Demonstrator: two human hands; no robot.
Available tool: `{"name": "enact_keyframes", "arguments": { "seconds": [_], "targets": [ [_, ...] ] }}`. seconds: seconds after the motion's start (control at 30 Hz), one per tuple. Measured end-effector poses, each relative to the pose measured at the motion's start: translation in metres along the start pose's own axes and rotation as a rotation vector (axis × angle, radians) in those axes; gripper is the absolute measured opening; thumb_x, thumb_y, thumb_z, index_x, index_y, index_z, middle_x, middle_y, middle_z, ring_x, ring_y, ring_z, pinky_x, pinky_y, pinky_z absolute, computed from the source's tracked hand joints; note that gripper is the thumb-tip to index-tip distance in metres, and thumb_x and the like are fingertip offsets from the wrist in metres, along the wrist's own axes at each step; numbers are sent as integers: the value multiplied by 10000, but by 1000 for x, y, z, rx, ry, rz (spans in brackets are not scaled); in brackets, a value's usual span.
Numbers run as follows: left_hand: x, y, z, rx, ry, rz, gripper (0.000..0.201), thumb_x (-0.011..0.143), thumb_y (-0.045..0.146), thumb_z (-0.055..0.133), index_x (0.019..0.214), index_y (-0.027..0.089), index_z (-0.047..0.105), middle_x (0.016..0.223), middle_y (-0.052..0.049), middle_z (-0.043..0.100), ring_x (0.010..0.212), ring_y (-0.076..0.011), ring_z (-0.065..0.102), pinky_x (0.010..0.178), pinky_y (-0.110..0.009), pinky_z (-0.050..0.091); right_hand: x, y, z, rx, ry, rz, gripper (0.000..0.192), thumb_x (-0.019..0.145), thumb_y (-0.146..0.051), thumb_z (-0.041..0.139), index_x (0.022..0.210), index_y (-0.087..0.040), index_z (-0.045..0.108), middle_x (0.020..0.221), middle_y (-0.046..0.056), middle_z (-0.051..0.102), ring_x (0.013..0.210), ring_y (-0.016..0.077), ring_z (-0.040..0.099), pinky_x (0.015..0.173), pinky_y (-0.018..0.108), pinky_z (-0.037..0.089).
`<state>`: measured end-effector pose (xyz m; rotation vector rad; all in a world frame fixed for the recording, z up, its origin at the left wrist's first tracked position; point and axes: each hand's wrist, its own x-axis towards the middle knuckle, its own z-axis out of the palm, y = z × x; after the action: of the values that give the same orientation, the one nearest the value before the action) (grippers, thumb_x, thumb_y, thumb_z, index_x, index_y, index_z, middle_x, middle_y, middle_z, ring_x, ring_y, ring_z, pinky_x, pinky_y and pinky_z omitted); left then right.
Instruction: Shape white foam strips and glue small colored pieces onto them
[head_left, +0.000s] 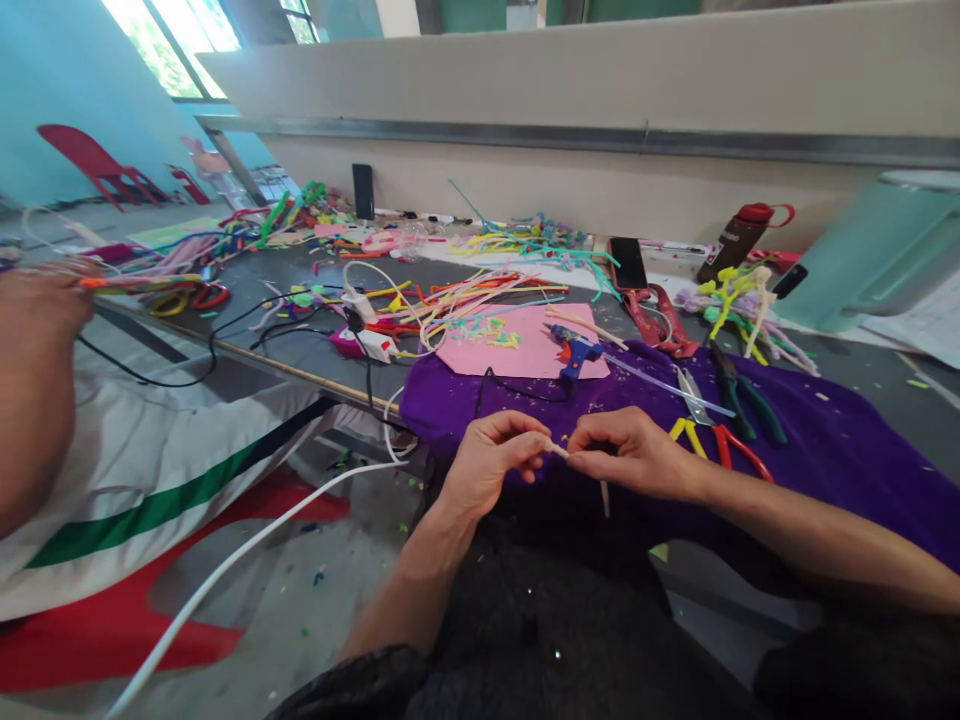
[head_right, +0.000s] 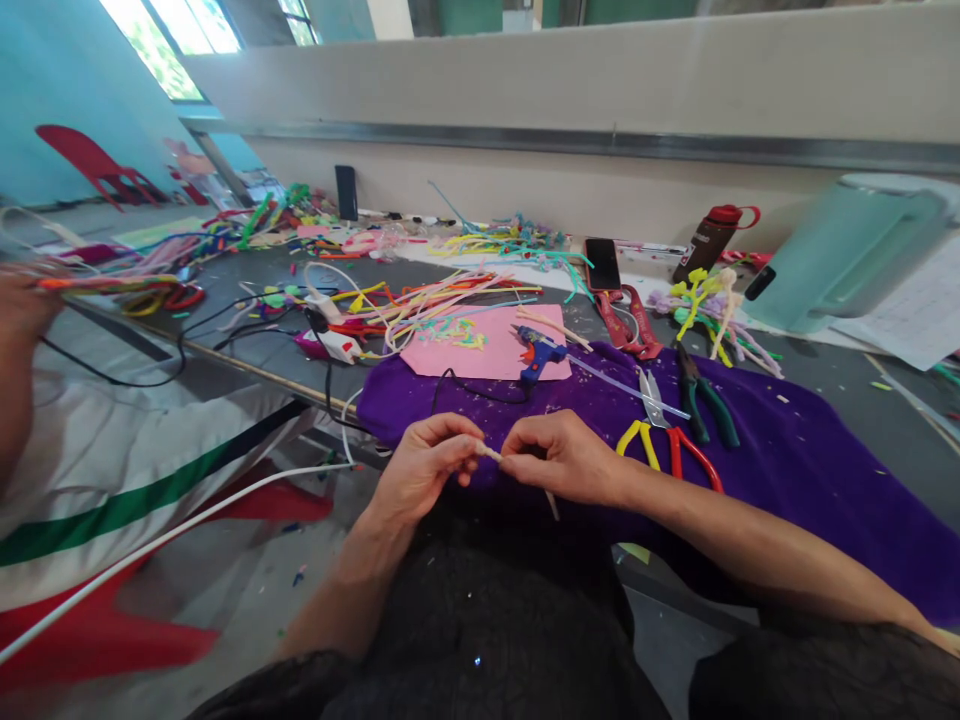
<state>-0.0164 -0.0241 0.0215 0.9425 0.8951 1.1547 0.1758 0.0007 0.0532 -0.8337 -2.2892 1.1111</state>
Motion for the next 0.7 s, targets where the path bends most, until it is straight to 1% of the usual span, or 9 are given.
{"name": "enact_keyframes", "arguments": {
  "seconds": [0.07,0.1,0.2,0.27,0.4,0.57,0.7],
  "targets": [
    [0,0,-2,36,12,-4,170,630,248,712,737,133,646,558,12,607,442,-68,521,413,-171,432,0,0,-2,-111,-4,-44,181,837,-262,504,762,-136,610,631,-11,574,564,79,498,523,191,368],
    [0,0,-2,47,17,-6,166,636,244,709,740,134,641,563,11,611,444,-68,527,416,-170,436,0,0,-2,-188,15,-84,186,842,-273,501,785,-140,618,658,-1,595,592,90,518,549,202,383],
    [0,-3,2,62,37,7,172,646,253,704,747,134,633,586,3,622,479,-80,553,430,-172,451,1,2,-2,-478,117,-247,189,832,-306,523,864,-160,638,810,45,647,749,142,566,673,264,405],
    [-1,-6,6,81,53,33,174,650,264,702,740,132,632,587,2,621,497,-84,560,442,-177,460,3,4,0,-622,164,-319,186,839,-300,515,881,-168,639,837,56,650,771,151,568,687,278,397],
    [0,-10,12,119,95,77,176,655,279,699,735,138,631,590,7,619,528,-94,573,467,-189,475,2,10,6,-743,219,-334,191,871,-238,455,862,-168,632,731,32,636,653,125,549,610,254,374],
    [0,-12,13,183,88,57,179,656,278,697,737,137,623,587,10,617,534,-98,575,482,-197,482,-1,14,10,-847,202,-346,182,852,-233,459,837,-161,626,700,27,611,618,129,522,578,259,348],
    [0,-12,13,254,95,63,174,653,261,697,742,133,617,579,15,607,510,-93,568,480,-199,483,-2,15,13,-872,211,-337,166,829,-206,463,820,-152,619,668,21,583,598,127,501,558,260,329]
  ]
}}
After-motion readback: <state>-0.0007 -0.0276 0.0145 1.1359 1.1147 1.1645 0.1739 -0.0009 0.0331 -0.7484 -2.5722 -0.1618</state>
